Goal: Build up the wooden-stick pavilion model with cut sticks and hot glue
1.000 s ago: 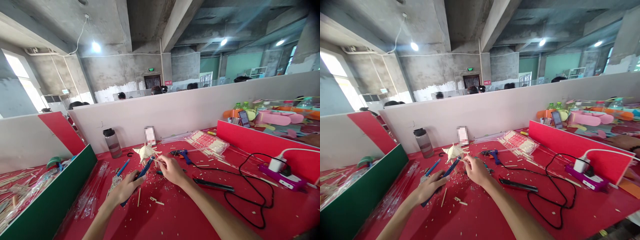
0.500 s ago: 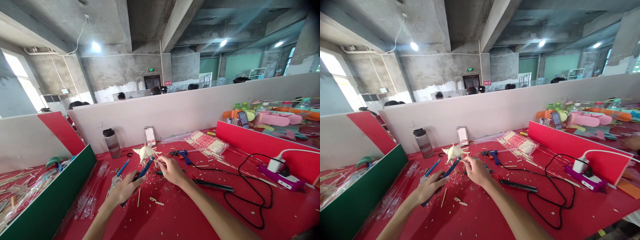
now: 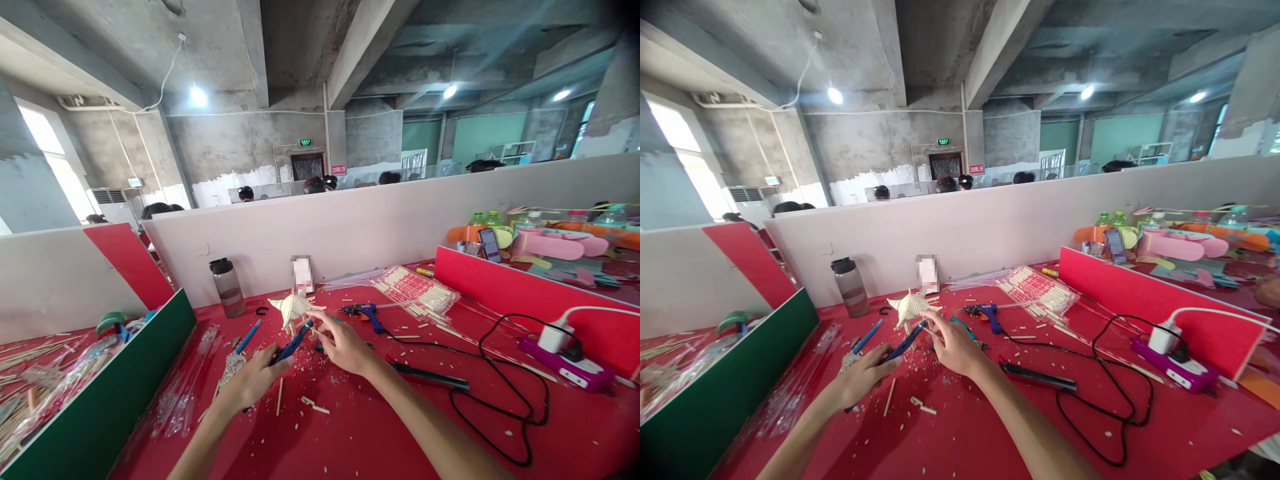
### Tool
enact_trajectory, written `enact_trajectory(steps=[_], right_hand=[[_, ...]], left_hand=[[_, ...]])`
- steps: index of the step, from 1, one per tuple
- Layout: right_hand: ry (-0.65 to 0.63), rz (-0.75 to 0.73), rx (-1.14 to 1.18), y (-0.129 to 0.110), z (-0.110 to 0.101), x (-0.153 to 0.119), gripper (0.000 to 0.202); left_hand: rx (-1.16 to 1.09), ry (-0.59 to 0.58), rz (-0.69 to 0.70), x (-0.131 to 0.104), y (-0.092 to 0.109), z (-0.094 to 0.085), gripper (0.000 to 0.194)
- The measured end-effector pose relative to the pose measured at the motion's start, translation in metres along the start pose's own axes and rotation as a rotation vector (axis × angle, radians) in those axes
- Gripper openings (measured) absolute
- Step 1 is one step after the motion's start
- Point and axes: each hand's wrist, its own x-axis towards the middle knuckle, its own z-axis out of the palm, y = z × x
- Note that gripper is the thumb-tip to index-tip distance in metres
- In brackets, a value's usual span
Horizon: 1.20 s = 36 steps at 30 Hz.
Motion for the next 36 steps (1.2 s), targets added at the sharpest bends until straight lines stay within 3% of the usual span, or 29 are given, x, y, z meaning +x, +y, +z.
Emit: enact_trajectory(steps=[7,19,36], right_hand=[[-0.092,0.000,-0.060,0.000,0.000,-0.001,0.048],[-0.127,-0.055,-0.143,0.007,0.006,-0.004,0.049],[-0.172,-0.053,-0.220,0.010,0.008,-0.005,0.042]], left_hand=[[0.112,-0.036,0.011,0.003,-0.005,0.006,0.043],[0.276,0.045,0.093,0.001,-0.004,0.019,0.047],[0.439,0.099,0.046,0.005,0.003,0.021,0.047]])
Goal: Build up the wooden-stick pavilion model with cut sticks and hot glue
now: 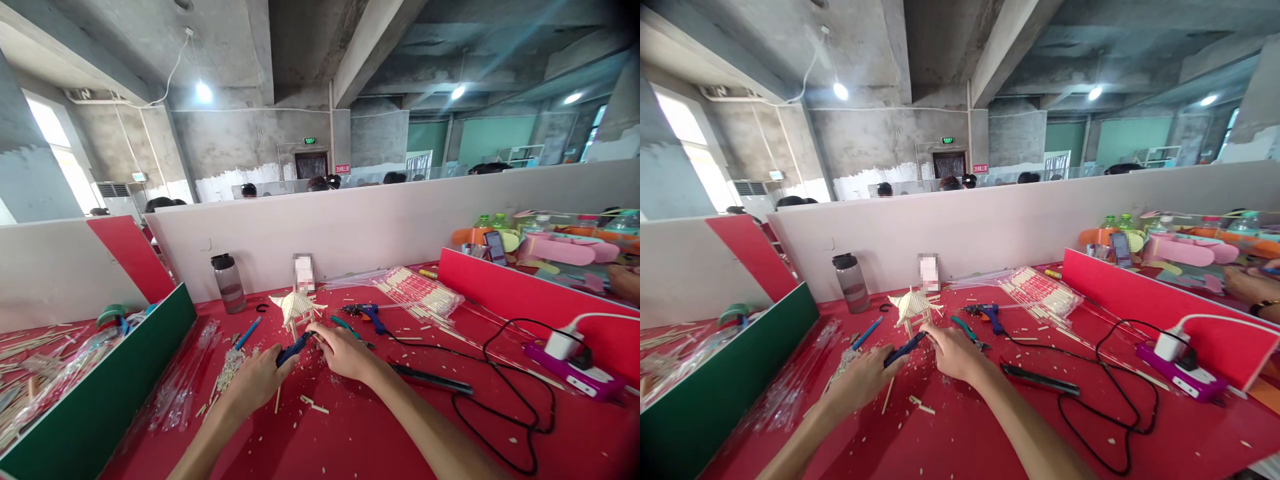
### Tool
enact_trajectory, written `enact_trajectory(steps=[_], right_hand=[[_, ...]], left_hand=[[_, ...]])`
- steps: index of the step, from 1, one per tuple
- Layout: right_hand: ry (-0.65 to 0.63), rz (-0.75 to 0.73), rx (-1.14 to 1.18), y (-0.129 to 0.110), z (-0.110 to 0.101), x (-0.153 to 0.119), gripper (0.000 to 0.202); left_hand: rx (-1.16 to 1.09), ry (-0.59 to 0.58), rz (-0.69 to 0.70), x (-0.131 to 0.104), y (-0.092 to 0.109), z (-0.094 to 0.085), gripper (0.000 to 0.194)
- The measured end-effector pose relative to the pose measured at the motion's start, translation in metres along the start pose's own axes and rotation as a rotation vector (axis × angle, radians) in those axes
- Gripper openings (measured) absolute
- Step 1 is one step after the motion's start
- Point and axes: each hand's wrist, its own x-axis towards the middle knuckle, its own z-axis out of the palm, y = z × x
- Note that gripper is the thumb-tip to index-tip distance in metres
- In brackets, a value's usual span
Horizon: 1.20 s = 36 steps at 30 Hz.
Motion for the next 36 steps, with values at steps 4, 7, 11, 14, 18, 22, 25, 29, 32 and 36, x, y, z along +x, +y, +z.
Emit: enact_trajectory(steps=[4,7,11,14,18,22,25,29,32,36], right_hand=[[0.002,-0.004,-0.014,-0.001,0.001,0.001,0.042],[0.009,-0.008,-0.032,-0.001,0.002,0.002,0.042],[0.012,-0.012,-0.047,0.000,0.002,0.002,0.041],[0.016,-0.012,-0.044,-0.001,0.001,0.002,0.041],[0.013,-0.010,-0.053,-0.003,0.001,0.002,0.042],[0.010,-0.006,-0.053,-0.005,0.002,0.002,0.043],[0.007,0.005,-0.037,-0.005,0.001,0.001,0.045],[0.014,0.036,-0.053,-0.006,-0.002,0.001,0.047],[0.015,0.056,-0.072,-0.005,-0.005,0.001,0.044],[0.021,0.042,-0.087,-0.005,-0.005,0.001,0.043]], left_hand=[[0.047,0.020,0.010,-0.002,0.001,0.000,0.050],[0.066,0.045,-0.004,-0.002,0.001,0.002,0.052],[0.045,0.047,-0.037,0.000,0.004,0.004,0.054],[0.035,0.027,-0.056,0.002,0.004,0.004,0.051],[0.045,0.039,-0.057,0.005,0.000,0.006,0.038],[0.060,0.051,-0.066,0.008,-0.004,0.011,0.030],[0.077,0.064,-0.065,0.012,-0.006,0.016,0.028],[0.112,0.100,-0.055,0.019,-0.008,0.021,0.030],[0.148,0.092,-0.049,0.021,-0.007,0.021,0.033],[0.153,0.084,-0.044,0.018,-0.006,0.020,0.036]])
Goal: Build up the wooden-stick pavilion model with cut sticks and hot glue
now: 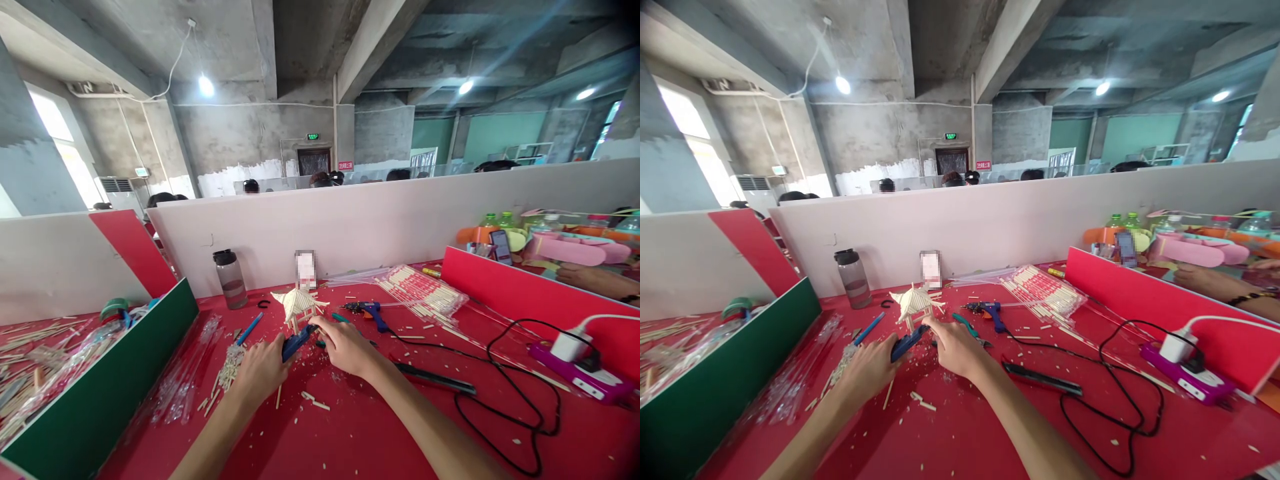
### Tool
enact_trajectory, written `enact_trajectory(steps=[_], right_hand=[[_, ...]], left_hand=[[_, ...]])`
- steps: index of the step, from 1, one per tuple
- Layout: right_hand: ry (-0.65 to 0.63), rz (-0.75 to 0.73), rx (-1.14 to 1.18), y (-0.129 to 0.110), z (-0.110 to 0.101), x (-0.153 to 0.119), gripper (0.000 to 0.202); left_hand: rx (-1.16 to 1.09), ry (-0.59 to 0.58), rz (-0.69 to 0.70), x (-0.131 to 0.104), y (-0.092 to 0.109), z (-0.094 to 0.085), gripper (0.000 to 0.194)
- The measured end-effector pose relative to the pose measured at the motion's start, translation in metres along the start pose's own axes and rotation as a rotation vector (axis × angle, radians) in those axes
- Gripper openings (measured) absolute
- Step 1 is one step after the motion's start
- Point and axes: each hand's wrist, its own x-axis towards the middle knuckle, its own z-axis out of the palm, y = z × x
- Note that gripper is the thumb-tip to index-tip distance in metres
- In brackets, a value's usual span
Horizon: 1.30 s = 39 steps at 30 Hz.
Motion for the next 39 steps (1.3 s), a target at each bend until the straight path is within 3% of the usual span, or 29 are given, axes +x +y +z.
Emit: enact_trajectory(steps=[22,32,39], right_hand=[[-0.083,-0.001,0.100,0.007,-0.001,-0.002,0.049],[-0.055,0.010,0.155,0.008,0.003,-0.001,0.040],[-0.045,-0.019,0.230,0.001,0.001,-0.001,0.035]], left_hand=[[-0.023,-0.020,0.004,-0.007,-0.001,-0.004,0.042],[-0.039,0.003,0.026,-0.006,-0.004,-0.001,0.047],[-0.158,-0.120,0.073,-0.006,-0.021,-0.016,0.056]])
